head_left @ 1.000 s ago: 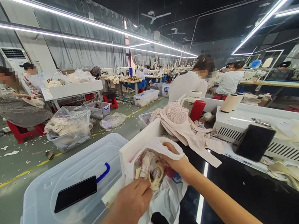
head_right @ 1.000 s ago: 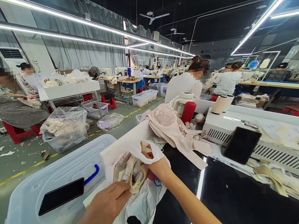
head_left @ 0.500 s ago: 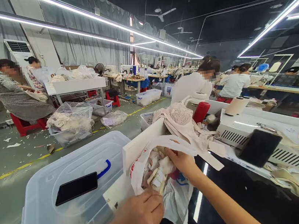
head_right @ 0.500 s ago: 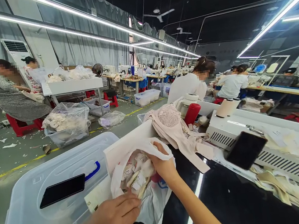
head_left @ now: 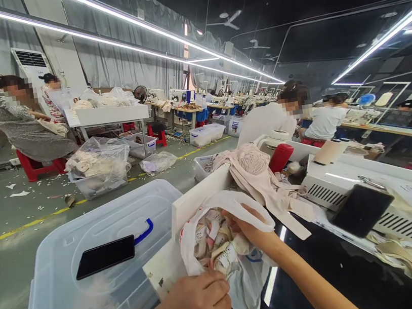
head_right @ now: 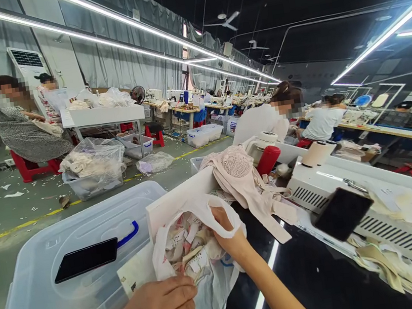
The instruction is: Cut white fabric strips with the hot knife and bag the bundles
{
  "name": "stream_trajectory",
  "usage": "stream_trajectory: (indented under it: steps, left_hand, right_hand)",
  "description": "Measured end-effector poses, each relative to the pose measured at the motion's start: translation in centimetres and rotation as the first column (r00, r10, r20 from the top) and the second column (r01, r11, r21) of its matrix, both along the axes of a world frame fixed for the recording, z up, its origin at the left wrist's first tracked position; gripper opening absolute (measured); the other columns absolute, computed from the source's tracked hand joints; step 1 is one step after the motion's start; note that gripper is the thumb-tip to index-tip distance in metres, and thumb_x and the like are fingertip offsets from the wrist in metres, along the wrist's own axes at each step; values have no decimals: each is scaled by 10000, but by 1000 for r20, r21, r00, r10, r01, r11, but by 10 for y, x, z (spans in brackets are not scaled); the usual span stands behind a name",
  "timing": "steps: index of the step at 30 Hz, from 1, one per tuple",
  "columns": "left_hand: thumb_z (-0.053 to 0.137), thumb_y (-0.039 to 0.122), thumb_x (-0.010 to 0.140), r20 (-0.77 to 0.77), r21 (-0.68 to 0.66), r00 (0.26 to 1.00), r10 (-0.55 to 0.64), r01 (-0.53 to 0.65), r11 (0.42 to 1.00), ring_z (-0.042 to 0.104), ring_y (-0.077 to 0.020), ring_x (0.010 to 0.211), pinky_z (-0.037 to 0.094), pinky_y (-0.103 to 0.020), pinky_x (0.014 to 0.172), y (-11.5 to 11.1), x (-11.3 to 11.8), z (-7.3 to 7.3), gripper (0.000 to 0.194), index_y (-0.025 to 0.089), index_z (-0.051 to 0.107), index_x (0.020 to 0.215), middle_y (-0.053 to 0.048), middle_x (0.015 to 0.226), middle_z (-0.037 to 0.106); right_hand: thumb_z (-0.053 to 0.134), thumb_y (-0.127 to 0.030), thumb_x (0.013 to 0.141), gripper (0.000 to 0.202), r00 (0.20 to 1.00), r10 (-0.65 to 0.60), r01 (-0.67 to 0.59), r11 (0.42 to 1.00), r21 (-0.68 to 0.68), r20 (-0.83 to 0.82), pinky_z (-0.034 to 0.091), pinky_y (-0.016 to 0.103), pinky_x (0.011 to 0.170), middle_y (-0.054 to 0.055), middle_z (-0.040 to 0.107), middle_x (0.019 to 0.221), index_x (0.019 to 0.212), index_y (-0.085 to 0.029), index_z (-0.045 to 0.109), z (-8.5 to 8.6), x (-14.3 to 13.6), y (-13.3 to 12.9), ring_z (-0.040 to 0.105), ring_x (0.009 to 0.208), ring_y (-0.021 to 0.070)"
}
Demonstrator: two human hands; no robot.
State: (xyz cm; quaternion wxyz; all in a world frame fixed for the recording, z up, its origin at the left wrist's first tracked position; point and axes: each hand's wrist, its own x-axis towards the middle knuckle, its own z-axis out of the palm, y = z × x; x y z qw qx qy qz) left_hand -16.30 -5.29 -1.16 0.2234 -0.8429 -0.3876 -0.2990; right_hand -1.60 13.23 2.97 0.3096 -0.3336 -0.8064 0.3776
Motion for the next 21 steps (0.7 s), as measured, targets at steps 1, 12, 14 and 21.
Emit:
stream_trajectory:
  steps: [1,12,14,21]
  left_hand:
    - [496,53,967,-14,7,1000,2,-2,1000,674,-142,895,532,-240,989,0,0,0,225,135,664,841,-50,886,716]
    - [604,42,887,-200,-102,978,-63,43,994,663,-175,877,533,-273,944,-1,1,-11,184,138,642,736,-48,803,688]
    - [611,35,877,-216,-111,974,-70,47,993,658,-171,847,518,-282,967,0,2,-15,182,137,639,728,-43,785,680]
    - [597,35,910,-249,-171,965,-81,38,985,652,-165,823,515,-300,929,0,4,-21,199,164,629,761,-44,790,696]
  right_hand:
    - [575,-347,852,157,999,28,-27,999,-16,18,529,393,698,25,656,721,853,-269,711,0,1,-1,635,745,260]
    - [602,-212,789,162,942,289,-253,946,-204,173,471,307,554,15,679,719,842,-244,752,15,28,-17,593,586,186]
    - [579,-188,779,194,940,289,-251,946,-204,184,484,309,578,19,693,760,820,-251,758,19,29,-19,600,615,187]
    - [590,-133,726,248,941,291,-259,947,-188,172,495,301,602,2,671,727,814,-262,782,24,30,-21,589,640,186]
